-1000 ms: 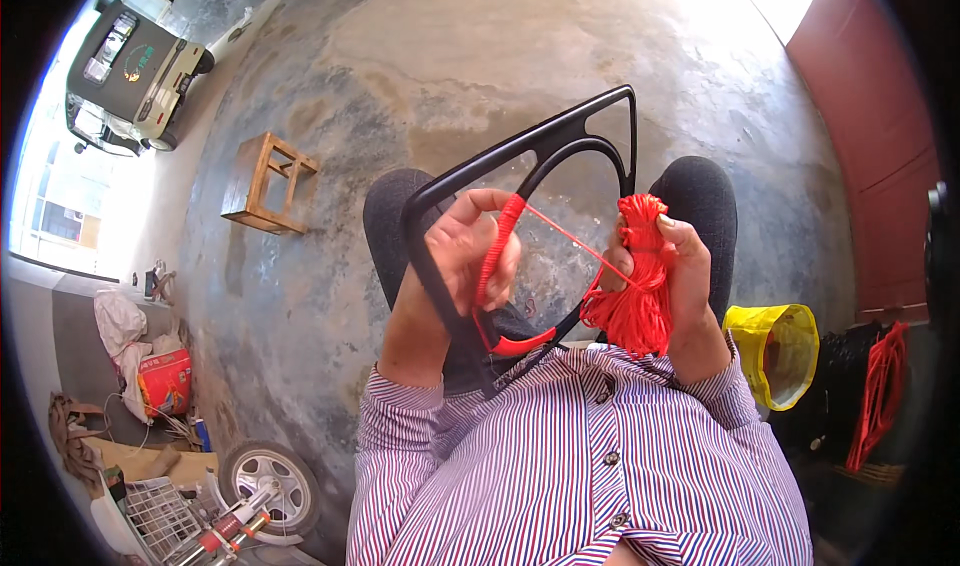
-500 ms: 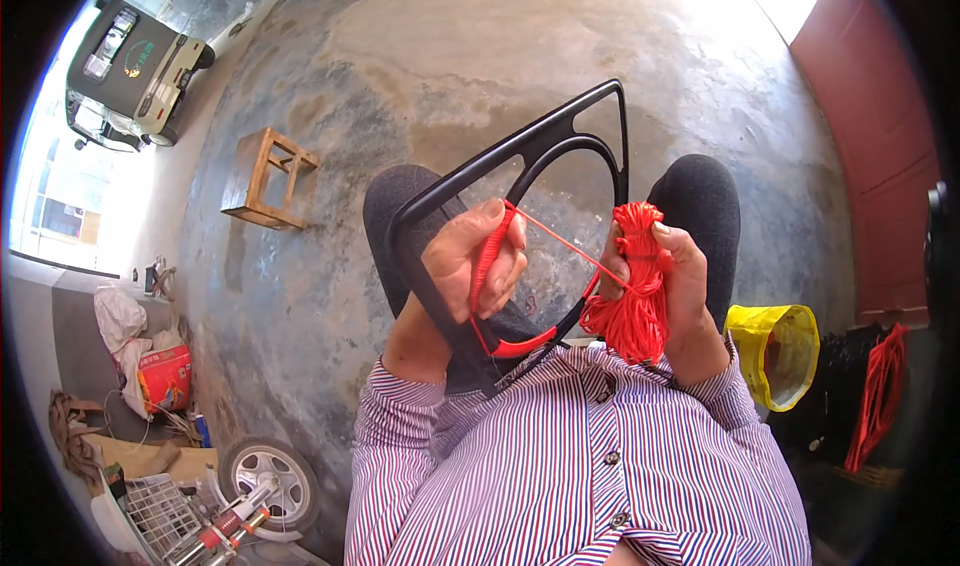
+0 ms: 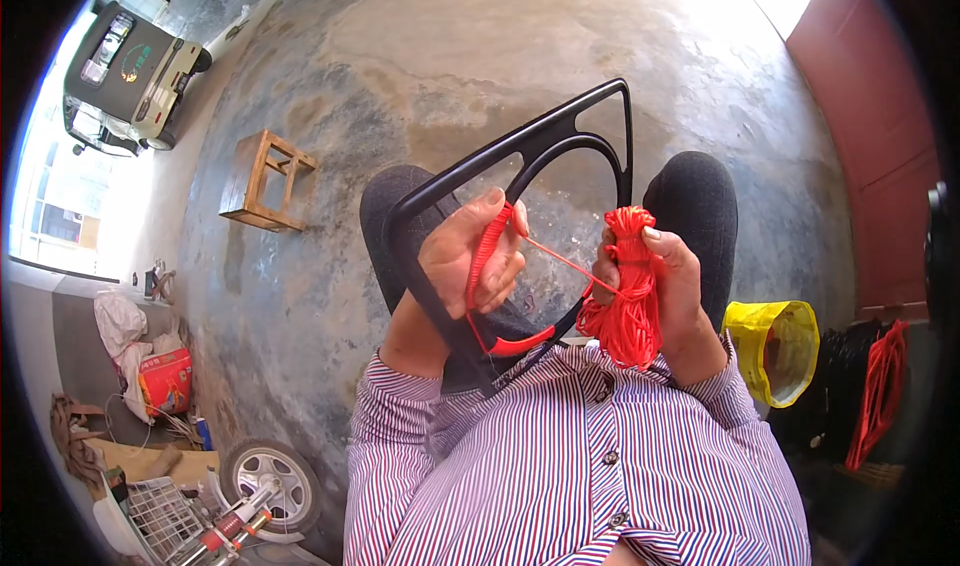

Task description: Wrapping red twine around a black triangular frame.

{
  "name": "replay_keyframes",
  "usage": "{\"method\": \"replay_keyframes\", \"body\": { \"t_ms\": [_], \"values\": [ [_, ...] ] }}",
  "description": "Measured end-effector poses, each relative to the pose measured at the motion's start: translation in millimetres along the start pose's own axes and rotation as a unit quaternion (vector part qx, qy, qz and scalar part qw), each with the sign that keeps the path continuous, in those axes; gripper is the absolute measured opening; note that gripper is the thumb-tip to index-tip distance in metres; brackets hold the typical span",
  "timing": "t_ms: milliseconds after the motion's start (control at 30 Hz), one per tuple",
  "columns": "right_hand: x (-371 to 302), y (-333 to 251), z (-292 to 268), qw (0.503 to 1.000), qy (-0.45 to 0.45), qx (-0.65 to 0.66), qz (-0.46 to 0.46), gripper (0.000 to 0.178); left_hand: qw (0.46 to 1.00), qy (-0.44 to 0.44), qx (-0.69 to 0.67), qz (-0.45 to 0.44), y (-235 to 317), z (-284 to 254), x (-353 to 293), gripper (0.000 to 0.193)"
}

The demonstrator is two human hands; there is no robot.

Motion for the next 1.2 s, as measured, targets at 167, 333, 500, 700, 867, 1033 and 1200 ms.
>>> {"method": "replay_keyframes", "body": {
  "t_ms": [167,333,500,700,867,1033,1200],
  "values": [
    [3.3,-1.9,-3.0,1.000,0.009,0.018,-0.004,0.038,0.999,-0.033,-0.018,0.016,-1.6,-2.5,4.1,0.037],
    [17.8,-22.3,-33.1,0.994,0.060,0.085,-0.044,0.028,0.994,0.038,-0.011,0.104,2.3,-19.8,-7.7,0.038],
    [22.6,-23.5,-41.0,0.985,0.134,0.064,-0.087,0.024,0.989,0.049,-0.010,0.136,-2.3,-24.4,-17.9,0.044],
    [4.6,-17.0,62.1,0.973,-0.184,-0.136,-0.015,0.056,0.990,0.011,0.004,0.138,-8.1,-11.1,-13.4,0.054],
    [16.7,-40.5,97.7,0.882,-0.194,-0.417,-0.104,0.068,0.984,0.109,-0.042,0.136,-13.3,22.6,-13.2,0.073],
    [19.5,-52.8,94.6,0.821,-0.124,-0.484,-0.278,0.034,0.979,0.099,0.117,0.134,-16.2,42.6,-12.8,0.064],
    [37.0,-11.5,32.7,0.992,-0.087,-0.060,-0.066,0.021,0.988,0.060,0.011,0.140,-8.9,44.6,-20.3,0.053]
  ]
}}
Point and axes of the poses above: each hand's wrist, its own x-axis towards the middle knuckle, its own z-axis out of the palm, y = z × x, the point moved 9 cm from there along x, towards the middle knuckle, and after that the axes turned 12 degrees about -z, right-handed, at the moved point
